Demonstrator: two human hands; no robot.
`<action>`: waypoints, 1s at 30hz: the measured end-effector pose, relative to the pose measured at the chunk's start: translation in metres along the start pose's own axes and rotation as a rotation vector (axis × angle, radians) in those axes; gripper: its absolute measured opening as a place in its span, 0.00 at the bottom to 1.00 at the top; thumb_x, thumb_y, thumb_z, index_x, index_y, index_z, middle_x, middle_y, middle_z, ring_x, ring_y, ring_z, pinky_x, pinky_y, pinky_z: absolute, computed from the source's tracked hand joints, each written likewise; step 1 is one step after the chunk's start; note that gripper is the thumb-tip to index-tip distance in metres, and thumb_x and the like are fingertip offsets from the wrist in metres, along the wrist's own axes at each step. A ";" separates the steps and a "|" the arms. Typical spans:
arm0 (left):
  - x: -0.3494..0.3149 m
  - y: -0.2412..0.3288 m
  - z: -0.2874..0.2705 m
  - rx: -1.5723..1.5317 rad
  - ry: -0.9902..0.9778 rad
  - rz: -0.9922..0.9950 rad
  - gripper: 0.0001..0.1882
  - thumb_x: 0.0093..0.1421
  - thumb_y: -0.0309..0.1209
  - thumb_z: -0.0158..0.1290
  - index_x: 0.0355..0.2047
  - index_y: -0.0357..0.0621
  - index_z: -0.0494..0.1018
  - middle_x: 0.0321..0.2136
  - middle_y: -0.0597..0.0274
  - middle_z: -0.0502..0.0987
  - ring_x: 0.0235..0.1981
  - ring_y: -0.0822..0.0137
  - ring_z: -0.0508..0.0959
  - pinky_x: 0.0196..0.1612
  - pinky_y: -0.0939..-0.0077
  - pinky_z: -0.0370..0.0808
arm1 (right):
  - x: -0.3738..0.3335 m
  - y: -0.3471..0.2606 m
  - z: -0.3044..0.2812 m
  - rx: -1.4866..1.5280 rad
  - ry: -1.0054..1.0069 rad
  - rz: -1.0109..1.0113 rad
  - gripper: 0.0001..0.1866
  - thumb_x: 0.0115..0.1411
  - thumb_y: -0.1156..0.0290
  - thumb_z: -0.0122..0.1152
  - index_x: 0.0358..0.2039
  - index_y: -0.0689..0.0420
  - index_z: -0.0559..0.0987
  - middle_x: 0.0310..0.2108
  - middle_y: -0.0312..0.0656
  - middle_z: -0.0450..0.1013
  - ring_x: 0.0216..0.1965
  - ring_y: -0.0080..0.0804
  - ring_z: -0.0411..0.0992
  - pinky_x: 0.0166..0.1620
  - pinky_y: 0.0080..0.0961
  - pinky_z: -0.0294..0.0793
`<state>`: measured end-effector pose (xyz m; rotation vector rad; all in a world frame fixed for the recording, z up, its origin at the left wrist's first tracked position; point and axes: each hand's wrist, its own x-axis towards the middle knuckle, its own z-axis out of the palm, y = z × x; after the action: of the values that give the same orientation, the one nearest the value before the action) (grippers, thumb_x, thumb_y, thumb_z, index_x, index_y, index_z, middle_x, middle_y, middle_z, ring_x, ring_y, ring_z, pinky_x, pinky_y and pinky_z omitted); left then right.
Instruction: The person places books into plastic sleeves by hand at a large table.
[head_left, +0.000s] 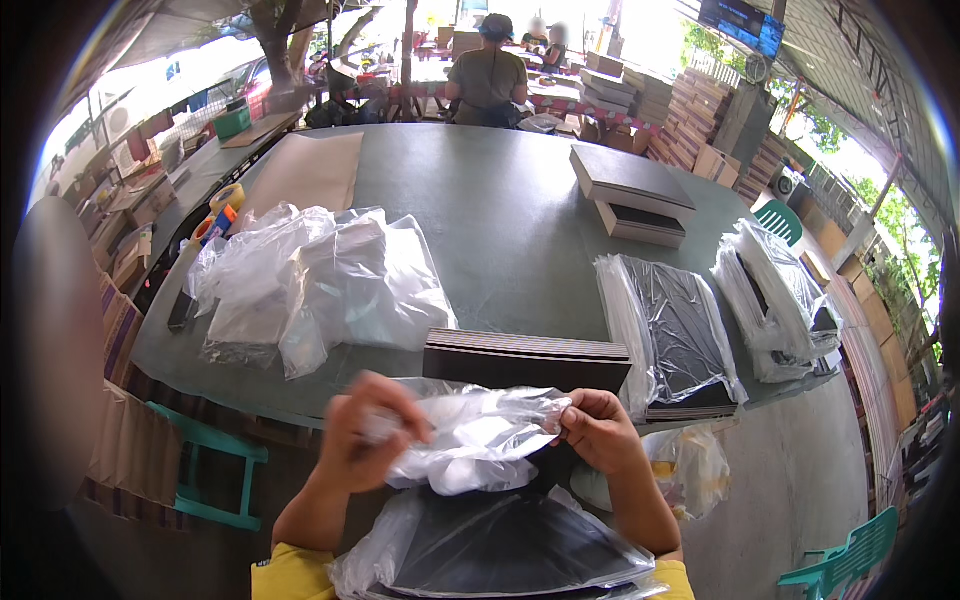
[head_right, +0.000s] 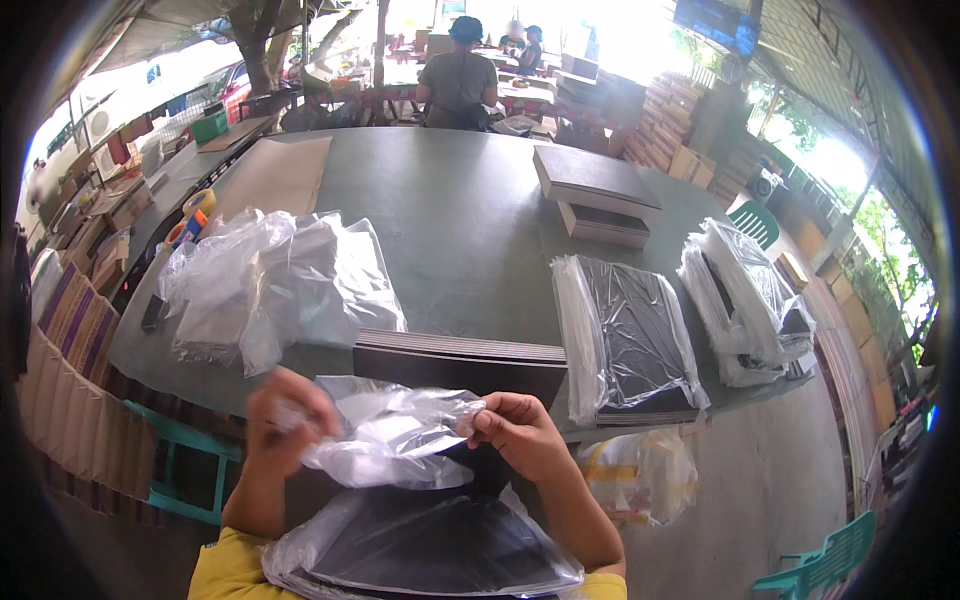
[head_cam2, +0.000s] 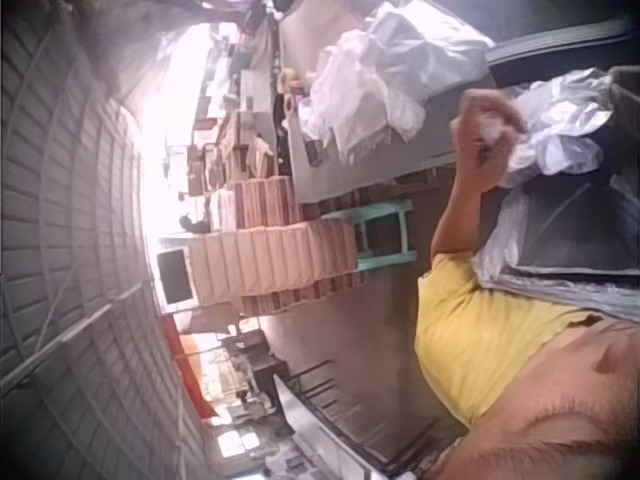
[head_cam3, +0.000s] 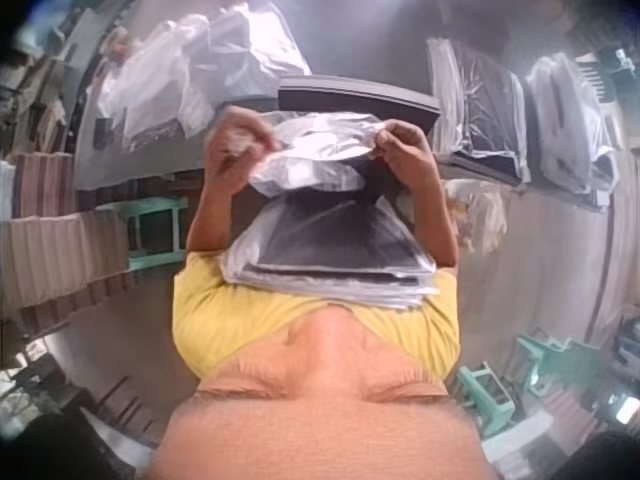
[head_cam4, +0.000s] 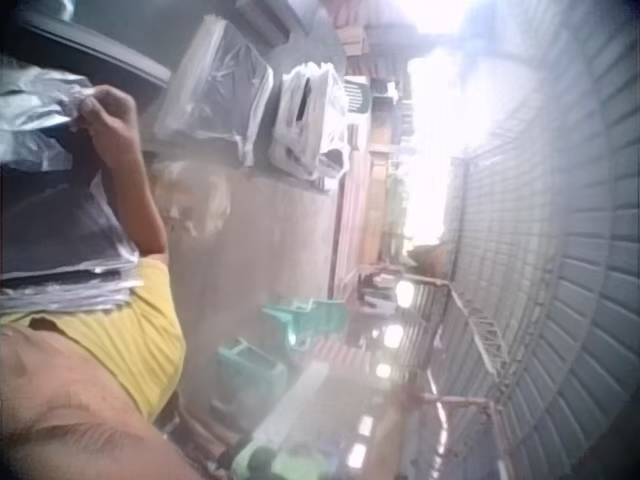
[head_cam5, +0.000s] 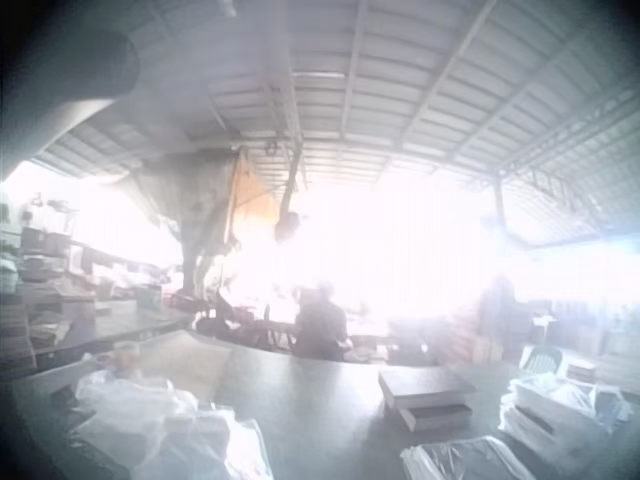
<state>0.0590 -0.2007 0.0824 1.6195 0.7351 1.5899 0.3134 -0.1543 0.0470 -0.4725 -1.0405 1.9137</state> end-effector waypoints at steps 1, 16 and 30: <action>0.008 0.005 0.005 0.078 -0.186 0.037 0.04 0.47 0.25 0.49 0.23 0.38 0.66 0.16 0.61 0.70 0.16 0.71 0.70 0.21 0.83 0.66 | 0.000 0.001 0.001 -0.037 -0.026 -0.020 0.05 0.51 0.74 0.55 0.22 0.62 0.72 0.23 0.41 0.70 0.25 0.23 0.66 0.30 0.18 0.66; 0.012 -0.035 0.061 0.345 -0.302 -0.017 0.14 0.45 0.36 0.57 0.27 0.41 0.69 0.22 0.54 0.71 0.23 0.57 0.73 0.23 0.72 0.68 | 0.008 0.019 0.015 -0.382 0.011 -0.103 0.13 0.50 0.67 0.57 0.15 0.59 0.69 0.15 0.28 0.62 0.19 0.11 0.58 0.23 0.12 0.58; 0.007 -0.062 0.003 0.639 0.023 -0.064 0.05 0.43 0.25 0.51 0.18 0.39 0.66 0.12 0.64 0.67 0.15 0.75 0.67 0.19 0.81 0.65 | -0.014 -0.003 -0.004 0.176 0.062 -0.169 0.09 0.53 0.70 0.50 0.31 0.63 0.69 0.25 0.41 0.69 0.25 0.26 0.69 0.29 0.24 0.70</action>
<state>0.0681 -0.1605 0.0360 1.9870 1.3939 1.4028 0.3253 -0.1634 0.0458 -0.3304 -0.8363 1.8088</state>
